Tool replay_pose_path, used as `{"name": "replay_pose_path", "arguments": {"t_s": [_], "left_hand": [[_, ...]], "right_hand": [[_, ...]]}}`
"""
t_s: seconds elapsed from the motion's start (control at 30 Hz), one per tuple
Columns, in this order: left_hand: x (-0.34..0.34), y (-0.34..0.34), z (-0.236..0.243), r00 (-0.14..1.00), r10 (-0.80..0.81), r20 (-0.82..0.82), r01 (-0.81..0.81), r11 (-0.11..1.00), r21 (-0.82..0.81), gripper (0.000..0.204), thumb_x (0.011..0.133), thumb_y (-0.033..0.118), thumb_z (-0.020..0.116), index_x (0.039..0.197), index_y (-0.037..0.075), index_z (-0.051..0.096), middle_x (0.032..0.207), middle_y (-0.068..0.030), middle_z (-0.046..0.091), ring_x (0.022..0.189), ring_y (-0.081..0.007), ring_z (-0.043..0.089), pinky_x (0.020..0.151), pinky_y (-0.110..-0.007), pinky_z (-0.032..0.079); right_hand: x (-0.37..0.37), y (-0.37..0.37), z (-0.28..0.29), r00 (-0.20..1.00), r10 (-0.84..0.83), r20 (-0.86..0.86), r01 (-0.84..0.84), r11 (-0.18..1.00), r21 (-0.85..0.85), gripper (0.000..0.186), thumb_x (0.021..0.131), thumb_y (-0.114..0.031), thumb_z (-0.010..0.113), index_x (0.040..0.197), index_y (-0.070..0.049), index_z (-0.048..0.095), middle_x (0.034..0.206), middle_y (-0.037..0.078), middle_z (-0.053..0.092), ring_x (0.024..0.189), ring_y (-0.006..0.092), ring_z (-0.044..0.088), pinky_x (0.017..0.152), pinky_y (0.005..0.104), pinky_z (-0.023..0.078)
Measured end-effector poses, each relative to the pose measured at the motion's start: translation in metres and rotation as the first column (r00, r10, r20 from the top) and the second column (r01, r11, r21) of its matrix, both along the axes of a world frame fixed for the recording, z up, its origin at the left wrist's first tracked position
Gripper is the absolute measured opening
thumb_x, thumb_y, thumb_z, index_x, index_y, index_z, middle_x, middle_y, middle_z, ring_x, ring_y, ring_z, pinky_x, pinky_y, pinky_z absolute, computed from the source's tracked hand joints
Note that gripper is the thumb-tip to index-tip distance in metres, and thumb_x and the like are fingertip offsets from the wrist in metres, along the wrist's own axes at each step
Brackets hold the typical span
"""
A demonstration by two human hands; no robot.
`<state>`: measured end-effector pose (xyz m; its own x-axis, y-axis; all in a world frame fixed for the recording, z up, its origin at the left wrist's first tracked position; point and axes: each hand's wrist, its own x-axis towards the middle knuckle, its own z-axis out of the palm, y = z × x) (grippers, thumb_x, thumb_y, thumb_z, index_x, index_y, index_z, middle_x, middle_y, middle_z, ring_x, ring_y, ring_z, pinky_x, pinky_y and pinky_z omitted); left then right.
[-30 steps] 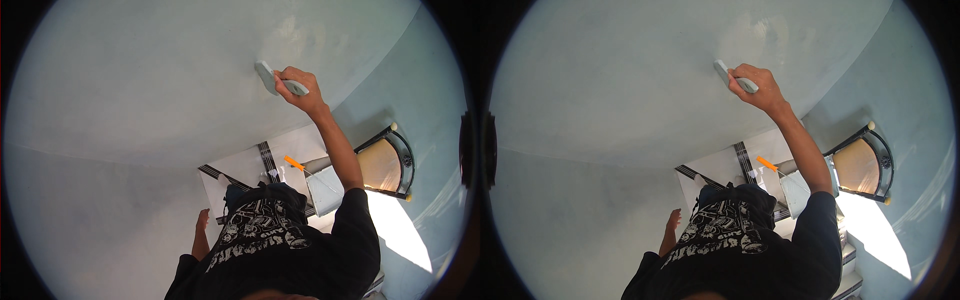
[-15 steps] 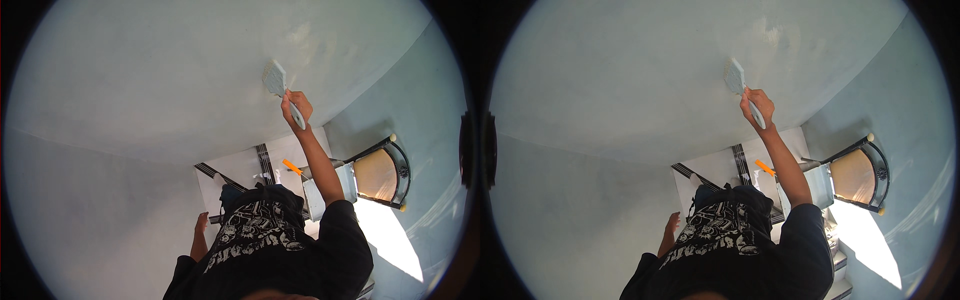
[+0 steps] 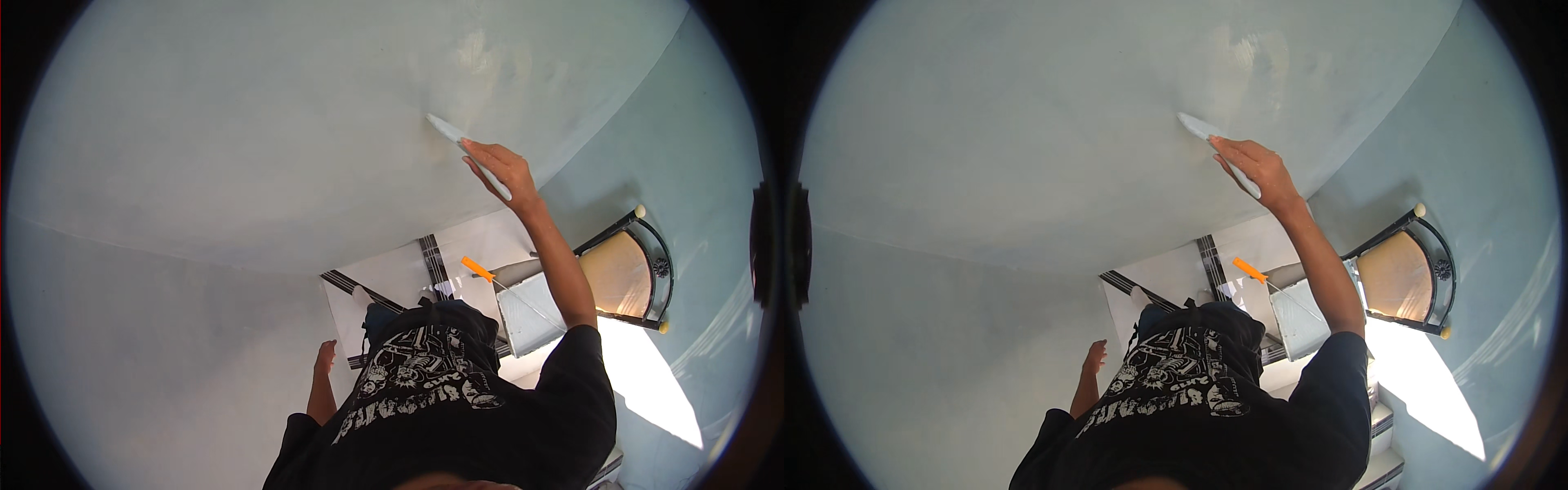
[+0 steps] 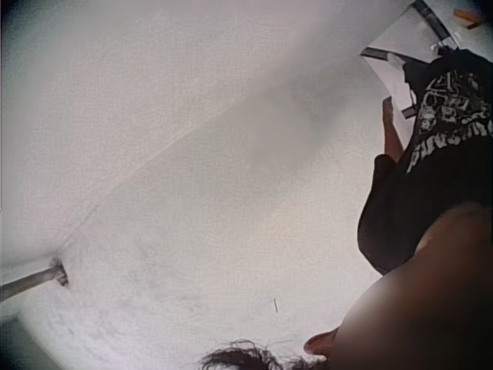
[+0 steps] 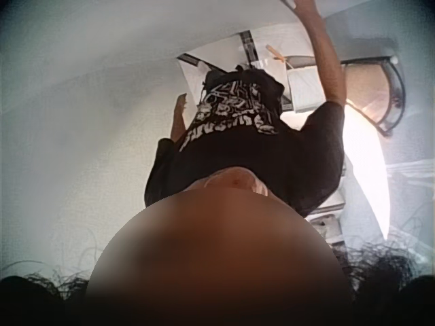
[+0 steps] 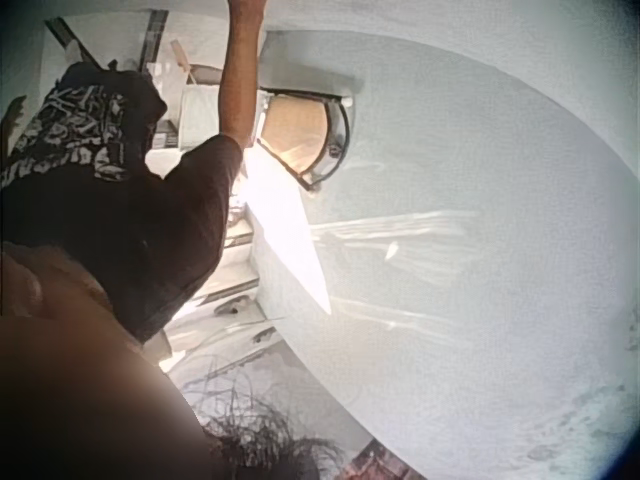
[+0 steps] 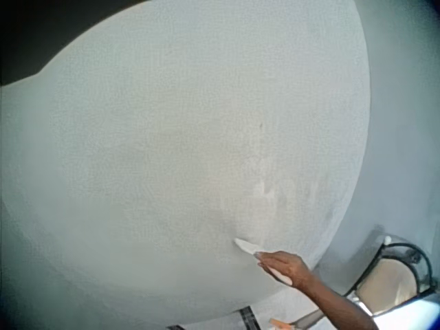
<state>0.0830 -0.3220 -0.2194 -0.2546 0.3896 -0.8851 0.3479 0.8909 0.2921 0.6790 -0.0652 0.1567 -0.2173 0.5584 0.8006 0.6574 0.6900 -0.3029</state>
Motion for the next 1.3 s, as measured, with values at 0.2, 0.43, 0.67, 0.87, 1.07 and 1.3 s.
{"name": "replay_pose_path", "arguments": {"t_s": [0.2, 0.43, 0.67, 0.87, 1.07, 1.3], "left_hand": [[0.006, 0.008, -0.008, 0.999, -0.049, 0.016, 0.049, 0.999, 0.009, 0.067, 0.100, 0.056, 0.055, 0.152, 0.016, 0.043, 0.152, -0.0112, 0.049, 0.134, -0.0337, 0.052, 0.107, -0.063, 0.039], [0.015, -0.002, -0.017, 1.000, -0.019, 0.017, 0.019, 1.000, -0.009, 0.067, 0.099, 0.056, 0.055, 0.152, 0.017, 0.044, 0.148, -0.0110, 0.052, 0.128, -0.0330, 0.055, 0.104, -0.062, 0.042], [0.017, -0.001, -0.012, 0.996, -0.038, -0.078, 0.046, 0.993, 0.105, 0.073, 0.096, 0.050, 0.064, 0.154, 0.012, 0.041, 0.151, -0.0193, 0.049, 0.133, -0.0384, 0.052, 0.111, -0.058, 0.039], [0.071, 0.133, 0.046, 0.874, -0.098, -0.476, 0.429, 0.616, 0.661, 0.116, 0.085, 0.040, 0.082, 0.160, -0.008, 0.007, 0.162, -0.0402, 0.016, 0.153, -0.0516, 0.017, 0.123, -0.052, 0.027], [0.153, 0.255, 0.088, 0.964, 0.027, -0.266, 0.224, 0.461, 0.859, 0.152, 0.073, 0.057, 0.090, 0.155, -0.011, -0.018, 0.164, -0.0373, -0.013, 0.155, -0.0494, -0.014, 0.125, -0.057, 0.013], [0.221, 0.335, 0.102, 0.971, 0.241, 0.009, -0.087, 0.312, 0.946, 0.171, 0.061, 0.062, 0.094, 0.146, -0.013, -0.034, 0.159, -0.0385, -0.030, 0.150, -0.0499, -0.029, 0.125, -0.058, 0.001]], "right_hand": [[0.036, 0.029, 0.143, 0.954, -0.220, 0.205, 0.106, 0.883, 0.457, 0.048, 0.079, -0.003, 0.082, 0.124, -0.016, 0.075, 0.124, 0.003, 0.074, 0.114, 0.0270, 0.071, 0.102, 0.0401, 0.057], [0.026, 0.061, 0.057, 0.977, -0.199, 0.075, 0.149, 0.893, 0.425, 0.047, 0.080, -0.004, 0.082, 0.125, -0.014, 0.075, 0.128, 0.004, 0.073, 0.129, 0.0252, 0.063, 0.111, 0.0446, 0.050], [0.015, 0.025, -0.067, 0.980, -0.170, 0.104, 0.145, 0.966, 0.212, 0.037, 0.088, -0.011, 0.074, 0.125, -0.013, 0.075, 0.128, 0.005, 0.073, 0.130, 0.0243, 0.063, 0.116, 0.0504, 0.040], [0.025, 0.014, -0.070, 0.953, -0.121, 0.279, 0.092, 0.989, 0.117, 0.040, 0.084, -0.009, 0.078, 0.124, -0.012, 0.074, 0.127, 0.004, 0.074, 0.126, 0.0219, 0.066, 0.107, 0.0455, 0.044], [0.035, 0.027, -0.063, 0.900, 0.037, 0.434, -0.027, 0.999, -0.028, 0.034, 0.087, -0.009, 0.074, 0.120, -0.012, 0.075, 0.121, 0.004, 0.076, 0.119, 0.0222, 0.069, 0.100, 0.0442, 0.049], [0.029, 0.030, 0.009, 0.855, -0.025, 0.518, -0.001, 0.999, 0.049, 0.032, 0.090, -0.011, 0.070, 0.121, -0.017, 0.074, 0.119, -0.001, 0.077, 0.114, 0.0186, 0.071, 0.091, 0.0399, 0.053]]}}
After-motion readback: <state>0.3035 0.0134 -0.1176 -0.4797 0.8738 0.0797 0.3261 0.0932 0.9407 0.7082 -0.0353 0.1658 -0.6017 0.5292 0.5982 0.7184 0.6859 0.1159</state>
